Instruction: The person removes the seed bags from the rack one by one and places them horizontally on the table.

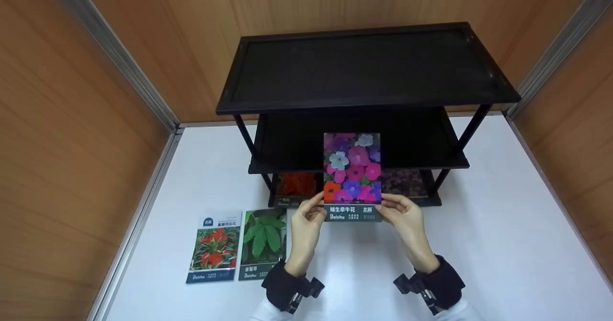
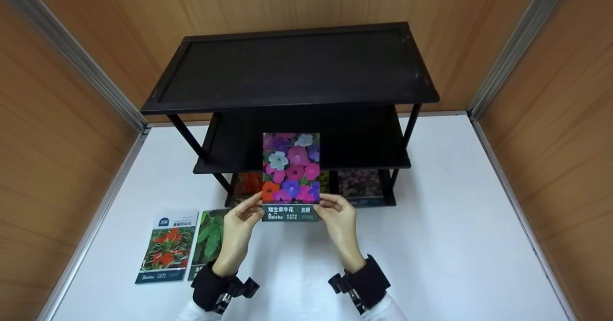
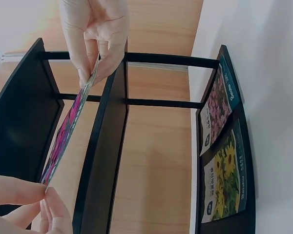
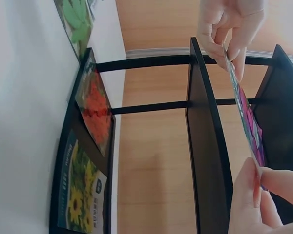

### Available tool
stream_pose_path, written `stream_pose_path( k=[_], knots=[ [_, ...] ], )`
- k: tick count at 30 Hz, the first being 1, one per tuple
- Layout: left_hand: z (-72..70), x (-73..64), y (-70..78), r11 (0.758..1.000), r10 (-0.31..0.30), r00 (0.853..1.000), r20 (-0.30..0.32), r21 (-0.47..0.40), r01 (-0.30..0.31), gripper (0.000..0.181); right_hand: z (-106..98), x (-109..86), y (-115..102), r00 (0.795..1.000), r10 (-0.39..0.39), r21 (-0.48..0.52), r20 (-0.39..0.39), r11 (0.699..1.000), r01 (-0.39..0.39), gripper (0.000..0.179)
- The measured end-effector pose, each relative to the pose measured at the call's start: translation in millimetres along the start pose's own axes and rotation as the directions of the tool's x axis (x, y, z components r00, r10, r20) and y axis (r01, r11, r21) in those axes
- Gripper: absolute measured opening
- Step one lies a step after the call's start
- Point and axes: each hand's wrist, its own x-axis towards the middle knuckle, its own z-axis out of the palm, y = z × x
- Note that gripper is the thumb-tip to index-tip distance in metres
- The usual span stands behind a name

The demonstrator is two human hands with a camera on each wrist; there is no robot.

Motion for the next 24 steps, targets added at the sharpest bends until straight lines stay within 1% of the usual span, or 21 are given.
stream_pose_path(
  k=[1, 2, 3, 4, 5, 6, 8, 9, 10, 12, 13, 15, 16, 17, 19, 21, 24],
  knots=[
    [-0.9, -0.9, -0.8, 1.0, -0.002, 1.0, -0.003, 0.001, 0.002, 0.036, 2.6, -3.0, -2.6, 1.0, 0.011, -0.01, -0.009, 1.0, -0.011, 0.035],
    [-1.8, -1.7, -1.0, 1.0, -0.011, 1.0, -0.004, 0.004, 0.011, 0.036, -0.5, 0.5, 8.1, 1.0, -0.003, 0.002, 0.005, 1.0, 0.003, 0.034],
    [-2.4, -3.6, 2.4, 1.0, -0.02, 1.0, -0.005, 0.008, 0.02, 0.036, 1.9, -2.0, 5.7, 1.0, 0.017, -0.014, -0.007, 1.0, -0.017, 0.034],
    [-3.3, -4.3, 1.8, 1.0, -0.027, 1.0, -0.006, 0.014, 0.027, 0.036, 3.6, -4.1, 4.6, 1.0, 0.026, -0.019, -0.013, 0.999, -0.026, 0.033],
    [-4.2, -5.3, 1.2, 0.999, -0.034, 0.999, -0.007, 0.02, 0.034, 0.037, 7.7, -9.0, -2.6, 0.997, 0.062, -0.052, -0.039, 0.997, -0.064, 0.035],
    [-5.2, -6.2, 0.6, 0.999, -0.039, 0.999, -0.007, 0.022, 0.039, 0.037, 0.1, 0.0, 18.5, 0.999, 0.045, -0.023, -0.01, 0.999, -0.046, 0.033],
    [-7.0, -8.0, -0.7, 0.999, -0.045, 0.999, -0.009, 0.025, 0.046, 0.037, -0.1, -1.4, 23.0, 0.999, 0.034, -0.016, -0.001, 0.999, -0.034, 0.032],
    [-7.9, -9.1, -1.7, 0.999, -0.044, 0.999, -0.011, 0.027, 0.044, 0.038, -3.0, 1.7, 33.1, 0.999, 0.033, 0.002, 0.013, 0.999, -0.033, 0.031],
    [-9.1, -9.3, -6.5, 0.999, -0.043, 0.999, -0.012, 0.027, 0.044, 0.038, -3.1, 0.7, 35.0, 1.0, 0.021, 0.009, 0.019, 1.0, -0.022, 0.03],
    [-10.9, -11.4, -8.4, 0.998, -0.046, 0.999, -0.016, 0.03, 0.047, 0.038, -2.8, -1.5, 37.4, 0.999, 0.008, 0.022, 0.031, 1.0, -0.008, 0.029],
    [-11.8, -12.5, -9.2, 0.998, -0.051, 0.999, -0.018, 0.035, 0.051, 0.038, 6.5, -13.6, 15.6, 0.999, 0.037, -0.012, 0.0, 0.999, -0.037, 0.03],
    [-13.4, -14.7, -10.6, 0.997, -0.057, 0.998, -0.02, 0.047, 0.058, 0.038, 9.6, -19.0, 10.2, 0.999, 0.051, -0.009, -0.001, 0.999, -0.051, 0.029],
    [-14.0, -15.7, -11.4, 0.997, -0.06, 0.998, -0.022, 0.047, 0.061, 0.038, 18.7, -31.0, -11.7, 0.997, 0.076, -0.039, -0.03, 0.996, -0.077, 0.031],
    [-14.6, -16.5, -11.9, 0.997, -0.063, 0.998, -0.025, 0.048, 0.064, 0.037, 19.3, -32.0, -11.1, 0.996, 0.081, -0.035, -0.032, 0.996, -0.082, 0.03],
    [-15.6, -18.6, -12.8, 0.997, -0.062, 0.998, -0.03, 0.053, 0.063, 0.037, 17.5, -32.1, -4.8, 0.998, 0.056, -0.005, -0.008, 0.998, -0.056, 0.03],
    [-16.4, -20.6, -13.7, 0.997, -0.054, 0.998, -0.036, 0.061, 0.056, 0.037, 10.6, -25.0, 17.3, 1.0, 0.012, 0.013, 0.018, 1.0, -0.013, 0.029],
    [-16.4, -23.2, -9.5, 0.996, -0.055, 0.997, -0.046, 0.07, 0.058, 0.037, -5.2, -9.2, 53.8, 0.997, -0.023, 0.049, 0.071, 0.999, 0.019, 0.031]
  ],
)
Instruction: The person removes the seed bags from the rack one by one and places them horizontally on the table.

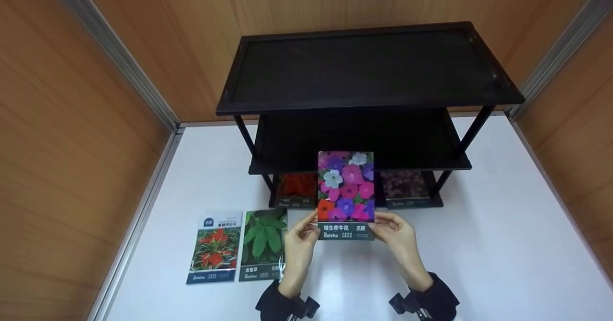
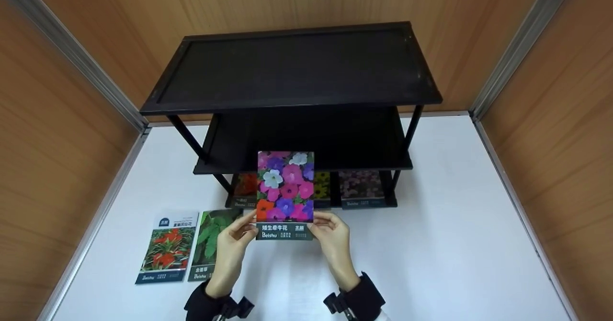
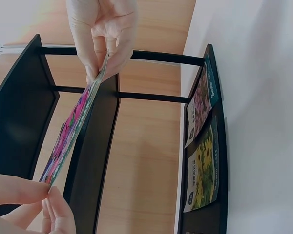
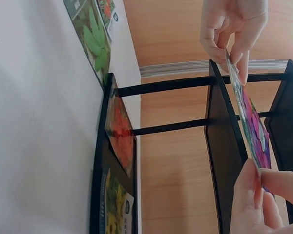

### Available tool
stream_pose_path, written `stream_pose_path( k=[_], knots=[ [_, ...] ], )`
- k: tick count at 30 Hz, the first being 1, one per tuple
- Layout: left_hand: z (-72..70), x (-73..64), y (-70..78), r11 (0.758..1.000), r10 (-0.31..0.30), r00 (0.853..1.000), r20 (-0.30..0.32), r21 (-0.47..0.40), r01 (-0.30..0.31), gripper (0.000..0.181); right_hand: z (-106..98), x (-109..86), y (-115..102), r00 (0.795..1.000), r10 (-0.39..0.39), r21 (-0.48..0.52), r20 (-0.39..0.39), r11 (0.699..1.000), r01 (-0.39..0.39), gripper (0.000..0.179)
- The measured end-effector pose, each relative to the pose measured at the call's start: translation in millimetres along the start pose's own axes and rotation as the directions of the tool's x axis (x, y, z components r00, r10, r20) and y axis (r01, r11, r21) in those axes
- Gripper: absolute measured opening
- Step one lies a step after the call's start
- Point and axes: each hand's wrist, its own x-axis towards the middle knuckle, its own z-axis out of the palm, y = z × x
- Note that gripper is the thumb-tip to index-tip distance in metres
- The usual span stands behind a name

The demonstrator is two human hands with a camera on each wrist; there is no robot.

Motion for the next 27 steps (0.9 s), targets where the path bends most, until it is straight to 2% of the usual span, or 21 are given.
stream_pose_path(
  k=[2, 5, 7, 9, 10, 11, 17, 18, 21, 24, 27],
  knots=[
    [-1.4, -2.1, -1.7, 1.0, -0.002, 1.0, -0.003, 0.005, 0.002, 0.037, -13.7, 12.2, 35.2, 1.0, 0.004, -0.04, 0.001, 0.999, -0.004, 0.034],
    [-4.0, -5.1, -4.8, 1.0, -0.011, 1.0, -0.001, 0.009, 0.011, 0.037, -24.6, 22.6, 69.2, 0.999, 0.032, -0.095, -0.017, 0.995, -0.033, 0.038],
    [-5.6, -6.7, -7.2, 1.0, -0.015, 1.0, -0.001, 0.014, 0.015, 0.037, -27.2, 26.3, 84.7, 0.998, 0.044, -0.139, -0.05, 0.989, -0.05, 0.041],
    [-6.9, -8.0, -9.4, 1.0, -0.013, 1.0, -0.003, 0.016, 0.013, 0.037, -25.4, 24.6, 86.5, 0.996, 0.054, -0.14, -0.064, 0.988, -0.062, 0.041],
    [-7.4, -8.6, -10.5, 1.0, -0.014, 1.0, -0.008, 0.022, 0.014, 0.036, -23.0, 21.9, 83.3, 0.996, 0.054, -0.134, -0.064, 0.989, -0.063, 0.04],
    [-7.9, -9.2, -11.5, 0.999, -0.015, 1.0, -0.012, 0.034, 0.015, 0.037, -17.2, 14.0, 66.4, 0.998, 0.04, -0.107, -0.041, 0.993, -0.044, 0.037],
    [-10.9, -14.3, -19.3, 0.998, -0.03, 0.999, -0.026, 0.062, 0.032, 0.036, 6.9, -18.6, 11.7, 0.999, 0.038, -0.057, 0.001, 0.998, -0.038, 0.028],
    [-11.5, -15.0, -20.5, 0.998, -0.036, 0.999, -0.025, 0.059, 0.038, 0.036, 8.6, -19.5, 14.1, 0.999, 0.049, -0.073, -0.023, 0.996, -0.05, 0.029],
    [-13.5, -17.3, -22.9, 0.997, -0.051, 0.998, -0.027, 0.056, 0.053, 0.036, 20.3, -31.4, -7.1, 0.997, 0.066, -0.101, -0.03, 0.992, -0.069, 0.028],
    [-15.4, -19.4, -24.8, 0.995, -0.058, 0.998, -0.038, 0.077, 0.06, 0.036, 31.7, -40.2, -26.3, 0.991, 0.123, -0.135, -0.061, 0.982, -0.13, 0.031],
    [-17.0, -20.5, -28.2, 0.993, -0.059, 0.997, -0.056, 0.099, 0.064, 0.035, 36.6, -43.7, -32.1, 0.982, 0.177, -0.163, -0.065, 0.969, -0.186, 0.032]
  ],
)
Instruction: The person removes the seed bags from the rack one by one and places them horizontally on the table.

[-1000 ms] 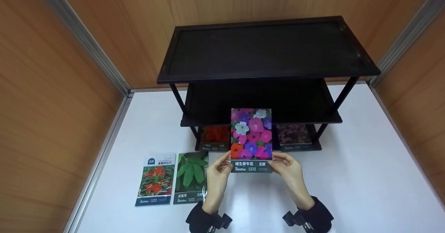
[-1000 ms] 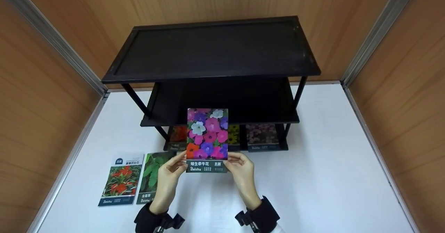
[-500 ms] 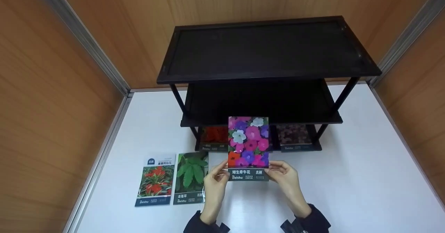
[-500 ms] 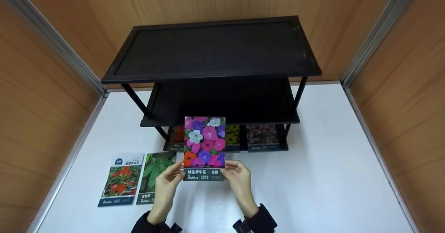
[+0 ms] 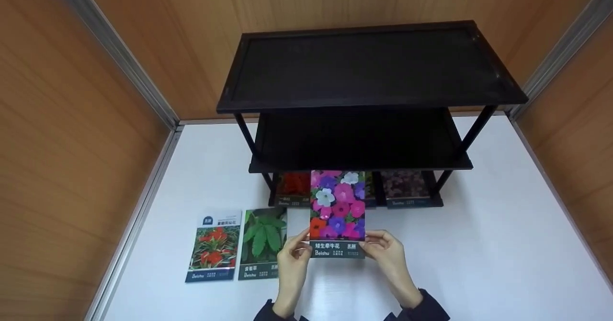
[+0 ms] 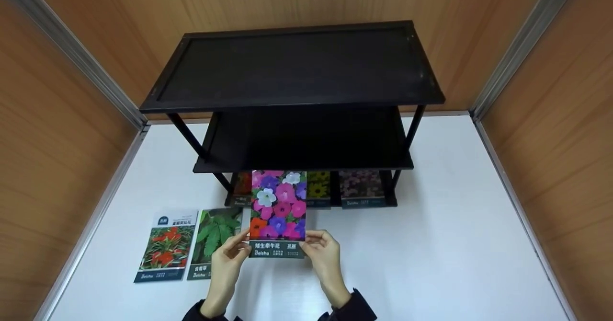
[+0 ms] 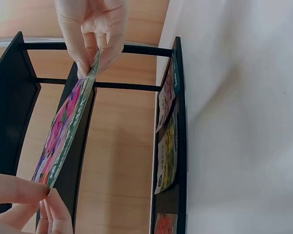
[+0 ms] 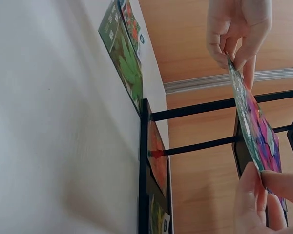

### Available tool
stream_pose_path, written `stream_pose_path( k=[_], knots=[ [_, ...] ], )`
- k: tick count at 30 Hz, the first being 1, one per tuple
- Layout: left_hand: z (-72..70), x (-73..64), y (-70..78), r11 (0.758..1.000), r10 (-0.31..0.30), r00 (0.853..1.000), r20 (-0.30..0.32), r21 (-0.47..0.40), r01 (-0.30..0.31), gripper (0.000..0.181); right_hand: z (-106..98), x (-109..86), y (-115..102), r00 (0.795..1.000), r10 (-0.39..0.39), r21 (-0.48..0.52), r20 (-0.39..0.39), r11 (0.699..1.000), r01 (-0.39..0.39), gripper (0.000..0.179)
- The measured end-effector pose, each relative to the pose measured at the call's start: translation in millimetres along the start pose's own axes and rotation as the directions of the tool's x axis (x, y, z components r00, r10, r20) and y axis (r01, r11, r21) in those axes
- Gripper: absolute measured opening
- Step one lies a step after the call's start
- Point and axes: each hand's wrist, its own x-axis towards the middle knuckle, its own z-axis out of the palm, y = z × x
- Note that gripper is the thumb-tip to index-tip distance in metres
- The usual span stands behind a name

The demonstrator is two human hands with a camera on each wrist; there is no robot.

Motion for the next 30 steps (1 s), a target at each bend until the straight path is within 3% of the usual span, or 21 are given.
stream_pose_path(
  k=[9, 16, 21, 30],
  knots=[
    [-5.4, -1.6, -11.4, 0.998, -0.016, 1.0, -0.026, 0.063, 0.018, 0.035, 5.9, 0.7, 12.4, 0.999, 0.041, -0.08, 0.02, 0.996, -0.04, 0.032],
    [-9.2, 0.8, -21.2, 0.992, -0.032, 0.999, -0.034, 0.125, 0.036, 0.037, 11.7, 2.9, 22.5, 0.997, 0.069, -0.075, 0.046, 0.995, -0.065, 0.032],
    [-10.9, 3.8, -30.9, 0.991, -0.06, 0.998, -0.031, 0.12, 0.063, 0.04, 15.4, 6.6, 32.1, 0.995, 0.08, -0.078, 0.055, 0.994, -0.076, 0.032],
    [-16.3, 5.1, -42.1, 0.982, -0.058, 0.998, -0.036, 0.176, 0.063, 0.04, 23.9, 8.6, 44.6, 0.994, 0.083, -0.123, 0.067, 0.99, -0.075, 0.033]
  ],
)
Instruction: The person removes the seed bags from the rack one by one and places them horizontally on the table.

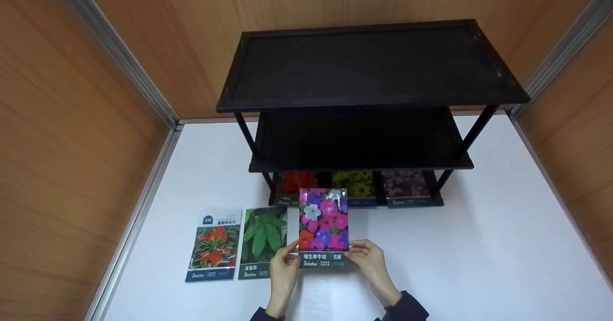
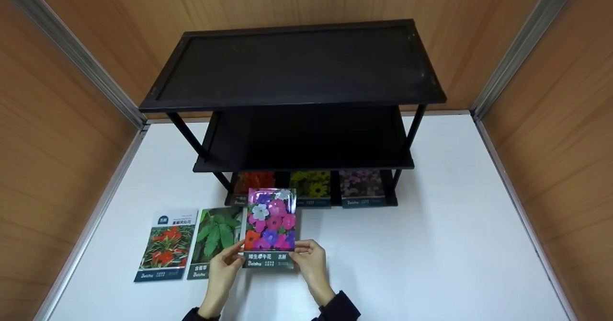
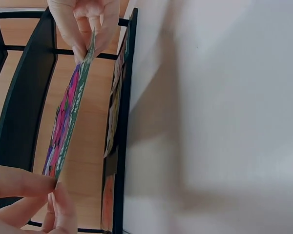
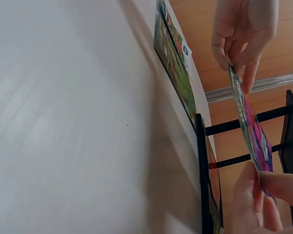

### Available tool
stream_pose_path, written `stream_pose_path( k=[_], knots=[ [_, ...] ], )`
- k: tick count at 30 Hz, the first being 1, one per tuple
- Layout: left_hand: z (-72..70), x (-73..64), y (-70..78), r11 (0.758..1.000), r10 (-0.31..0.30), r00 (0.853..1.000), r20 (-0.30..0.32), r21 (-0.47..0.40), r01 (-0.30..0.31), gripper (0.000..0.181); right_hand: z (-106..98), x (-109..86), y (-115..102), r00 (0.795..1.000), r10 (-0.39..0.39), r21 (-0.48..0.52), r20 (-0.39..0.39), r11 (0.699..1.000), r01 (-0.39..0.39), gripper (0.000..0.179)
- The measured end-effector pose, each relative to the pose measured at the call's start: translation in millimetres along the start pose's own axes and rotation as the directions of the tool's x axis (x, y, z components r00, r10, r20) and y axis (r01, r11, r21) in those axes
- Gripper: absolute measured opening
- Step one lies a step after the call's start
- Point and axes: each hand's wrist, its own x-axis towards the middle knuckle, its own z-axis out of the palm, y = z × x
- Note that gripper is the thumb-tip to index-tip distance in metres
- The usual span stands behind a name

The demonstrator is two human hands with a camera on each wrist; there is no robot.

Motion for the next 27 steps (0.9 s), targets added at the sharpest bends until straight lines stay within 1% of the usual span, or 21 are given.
stream_pose_path(
  k=[4, 8, 12, 14, 19, 21, 24, 27],
  knots=[
    [-2.1, 2.4, -4.1, 0.998, -0.011, 1.0, -0.009, 0.06, 0.012, 0.039, 3.8, 0.7, 3.9, 1.0, -0.005, -0.003, 0.029, 1.0, 0.005, 0.033],
    [-3.9, 3.1, -6.4, 0.994, -0.017, 1.0, 0.002, 0.11, 0.016, 0.042, 6.7, 1.4, 8.1, 0.999, -0.001, 0.001, 0.039, 1.0, 0.001, 0.032],
    [-5.9, 2.8, -10.1, 0.992, -0.029, 0.999, 0.015, 0.125, 0.027, 0.042, 9.8, 1.6, 11.9, 0.999, 0.01, 0.006, 0.049, 1.0, -0.01, 0.031],
    [-6.1, 2.7, -12.5, 0.991, -0.03, 0.999, 0.021, 0.128, 0.027, 0.04, 10.9, 1.6, 14.0, 0.998, 0.014, 0.024, 0.057, 1.0, -0.016, 0.031],
    [-6.7, 2.2, -17.5, 0.986, -0.009, 1.0, 0.013, 0.169, 0.006, 0.037, 14.3, 1.2, 17.8, 0.997, 0.028, 0.06, 0.076, 0.998, -0.032, 0.03],
    [-6.7, 2.4, -19.1, 0.982, 0.007, 1.0, 0.006, 0.189, -0.008, 0.038, 15.3, 1.3, 19.2, 0.996, 0.029, 0.055, 0.08, 0.998, -0.033, 0.03],
    [-7.4, 2.7, -21.3, 0.976, 0.013, 1.0, 0.005, 0.219, -0.013, 0.038, 17.1, 1.8, 22.3, 0.995, 0.022, 0.051, 0.092, 0.998, -0.027, 0.029],
    [-8.0, 3.2, -23.7, 0.973, 0.004, 1.0, 0.016, 0.233, -0.007, 0.039, 18.9, 3.1, 26.1, 0.995, 0.021, 0.034, 0.101, 0.999, -0.025, 0.028]
  ],
)
